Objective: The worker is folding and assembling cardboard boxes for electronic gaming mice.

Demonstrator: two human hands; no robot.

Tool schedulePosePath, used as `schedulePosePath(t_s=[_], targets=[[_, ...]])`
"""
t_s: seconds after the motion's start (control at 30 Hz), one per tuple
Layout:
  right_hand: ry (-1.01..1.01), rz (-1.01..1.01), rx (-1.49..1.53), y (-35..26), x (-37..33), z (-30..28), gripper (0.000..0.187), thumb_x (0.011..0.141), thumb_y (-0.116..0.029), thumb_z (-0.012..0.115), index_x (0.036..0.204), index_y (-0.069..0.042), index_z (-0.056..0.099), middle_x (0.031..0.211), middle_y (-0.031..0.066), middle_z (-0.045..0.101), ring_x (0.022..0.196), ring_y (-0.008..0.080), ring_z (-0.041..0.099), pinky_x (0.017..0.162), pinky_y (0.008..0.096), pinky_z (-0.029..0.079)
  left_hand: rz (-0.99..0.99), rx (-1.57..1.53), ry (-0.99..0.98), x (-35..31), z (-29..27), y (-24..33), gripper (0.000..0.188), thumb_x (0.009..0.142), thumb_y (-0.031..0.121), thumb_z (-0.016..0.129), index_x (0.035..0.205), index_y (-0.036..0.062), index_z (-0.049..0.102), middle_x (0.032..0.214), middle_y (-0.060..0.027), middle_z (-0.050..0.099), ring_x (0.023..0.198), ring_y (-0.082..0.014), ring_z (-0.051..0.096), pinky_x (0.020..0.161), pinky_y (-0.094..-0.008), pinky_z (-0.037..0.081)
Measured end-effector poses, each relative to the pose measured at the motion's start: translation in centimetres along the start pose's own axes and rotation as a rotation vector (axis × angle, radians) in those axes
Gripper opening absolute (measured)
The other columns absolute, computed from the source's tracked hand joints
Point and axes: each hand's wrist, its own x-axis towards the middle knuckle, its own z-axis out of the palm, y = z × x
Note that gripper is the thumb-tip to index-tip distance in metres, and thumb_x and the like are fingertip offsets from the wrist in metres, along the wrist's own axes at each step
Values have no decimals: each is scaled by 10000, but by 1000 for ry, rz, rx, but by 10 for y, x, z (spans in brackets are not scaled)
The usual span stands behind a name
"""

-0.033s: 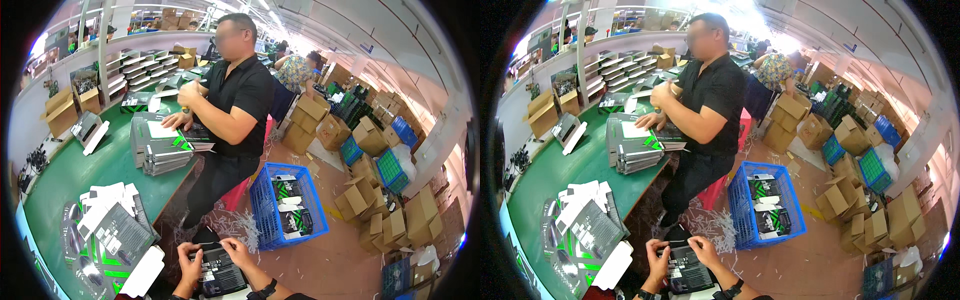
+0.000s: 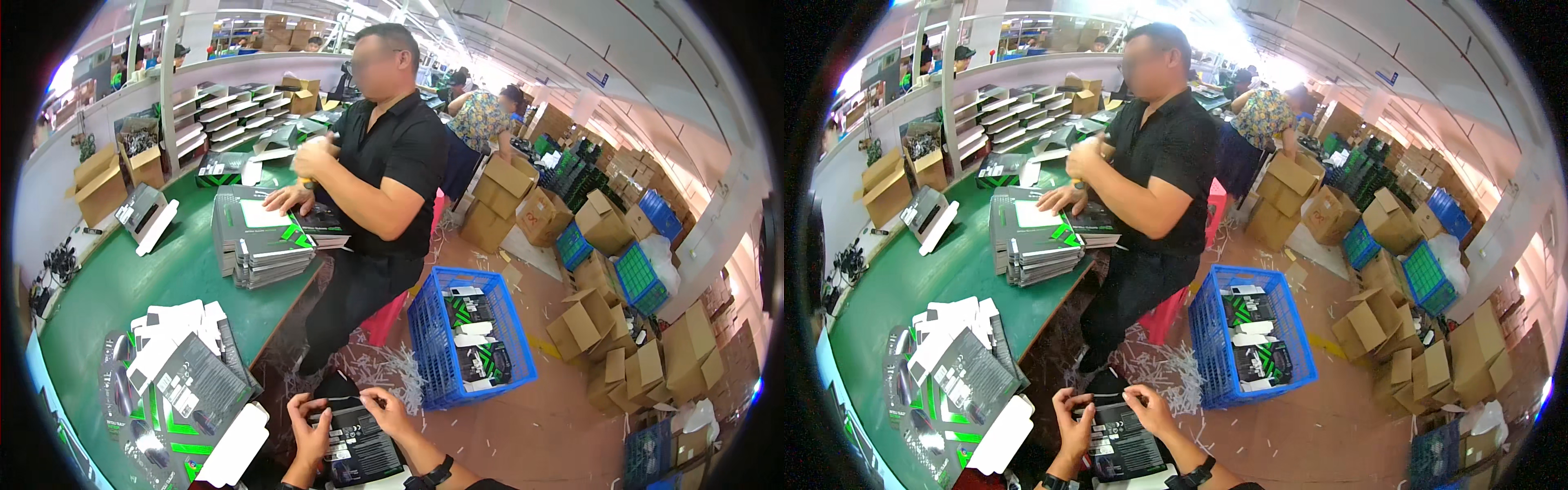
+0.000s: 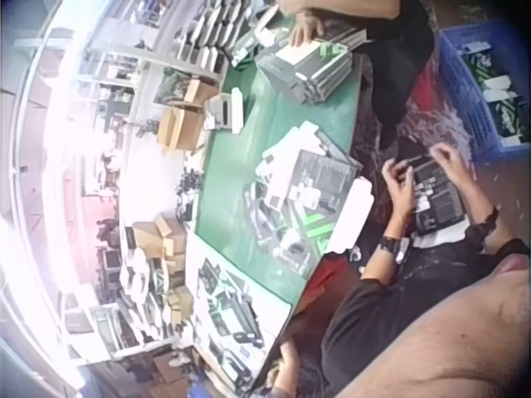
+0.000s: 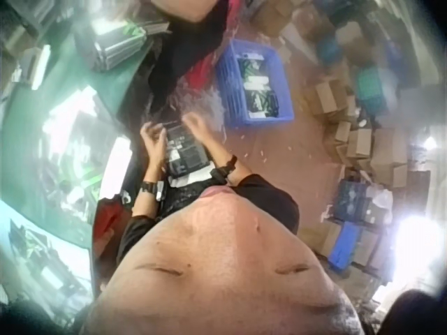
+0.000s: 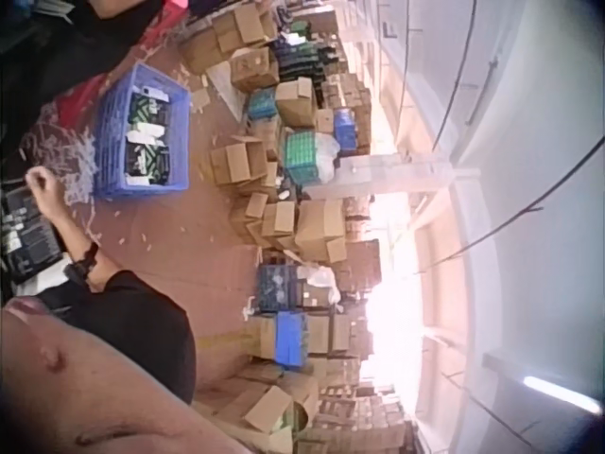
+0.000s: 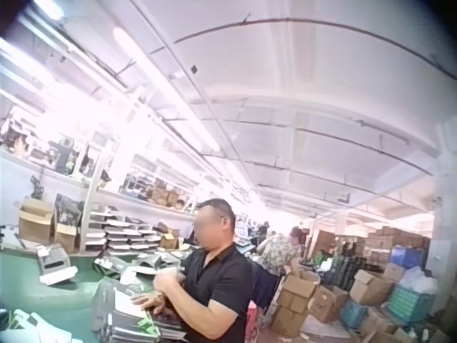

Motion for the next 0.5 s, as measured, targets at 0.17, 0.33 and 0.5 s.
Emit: schedulePosePath(t_s=[0.17,0.33,0.5], targets=[[-11,13,-194,-21,-4,-15,259,899,-287,715,949,-33,701,781,71,685,705,118,604,652,298,474,-27,-46,32,-2,0,6,310,873,42,679,1165,18,576,979,-90,662,848,-115,588,765,-262,476],[25,106,-249,-33,5,-9,369,879,-383,721,886,-15,692,672,87,629,637,110,550,622,309,456,-230,-44,-35,5,-8,-4,96,911,66,666,978,-2,678,837,32,618,748,-51,528,677,-213,428],[-21,101,89,-10,8,2,214,902,-224,713,886,-11,695,757,1,646,709,81,549,650,263,445,-317,-5,-83,8,-17,0,136,914,86,669,999,-5,724,885,0,681,783,-69,564,711,-234,453]])
